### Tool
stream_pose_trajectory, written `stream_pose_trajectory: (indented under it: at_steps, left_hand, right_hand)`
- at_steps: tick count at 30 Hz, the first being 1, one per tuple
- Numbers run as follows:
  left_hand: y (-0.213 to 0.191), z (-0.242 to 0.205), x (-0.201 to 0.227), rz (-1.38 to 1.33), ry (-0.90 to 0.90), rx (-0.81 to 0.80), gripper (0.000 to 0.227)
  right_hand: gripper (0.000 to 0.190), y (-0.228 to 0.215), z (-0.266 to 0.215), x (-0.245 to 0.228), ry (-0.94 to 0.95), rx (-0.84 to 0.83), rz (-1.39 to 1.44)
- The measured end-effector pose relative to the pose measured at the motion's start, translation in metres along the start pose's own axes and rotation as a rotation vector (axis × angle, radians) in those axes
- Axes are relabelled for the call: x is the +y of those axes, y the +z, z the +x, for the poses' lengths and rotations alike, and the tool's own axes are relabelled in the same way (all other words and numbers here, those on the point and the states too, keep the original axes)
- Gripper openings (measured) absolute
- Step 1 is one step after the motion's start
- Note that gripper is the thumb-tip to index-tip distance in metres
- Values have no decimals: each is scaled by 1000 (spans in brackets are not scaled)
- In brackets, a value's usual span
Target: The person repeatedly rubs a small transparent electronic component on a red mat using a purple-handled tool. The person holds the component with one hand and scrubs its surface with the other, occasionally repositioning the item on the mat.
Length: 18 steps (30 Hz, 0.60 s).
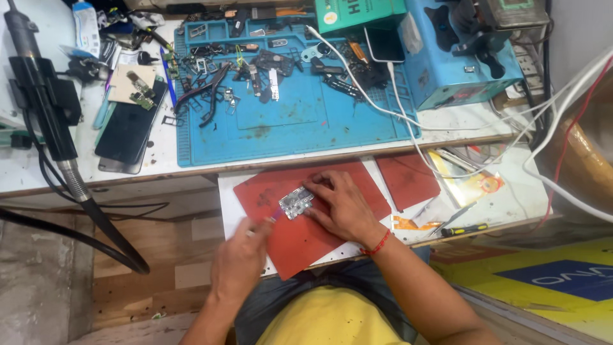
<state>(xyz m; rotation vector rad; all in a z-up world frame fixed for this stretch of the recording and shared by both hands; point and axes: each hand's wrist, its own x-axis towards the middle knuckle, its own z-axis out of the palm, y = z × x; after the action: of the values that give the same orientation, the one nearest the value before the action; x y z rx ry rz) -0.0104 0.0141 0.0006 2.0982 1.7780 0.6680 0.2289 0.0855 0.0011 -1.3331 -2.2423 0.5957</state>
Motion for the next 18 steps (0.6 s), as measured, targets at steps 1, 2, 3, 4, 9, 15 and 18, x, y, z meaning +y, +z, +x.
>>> stream_pose_trajectory:
  at_steps: [1, 2, 3, 4, 9, 15, 18]
  left_hand:
    - [2, -2, 3, -24, 33, -19, 20]
    - [3, -3, 4, -45, 66, -32, 22]
    - [4, -2, 4, -13, -2, -25, 22]
    - [2, -2, 3, 22, -65, -29, 23]
    - [4, -1, 2, 9, 11, -80, 24]
    - [-4, 5, 7, 22, 18, -80, 26]
    - [0, 3, 12, -49, -3, -17, 23]
  right_hand:
    - [52, -1, 0, 0, 0, 4, 4]
    - [52, -2, 3, 0, -7, 11, 8]
    - [52, -3, 6, 0, -14, 17, 12]
    - [53, -2, 6, -2, -17, 20, 6]
    - [52, -3, 1, 1, 4, -3, 1]
    - [53, -1, 3, -3, -24, 18, -11]
    - [53, -3, 3, -1, -5, 5, -7]
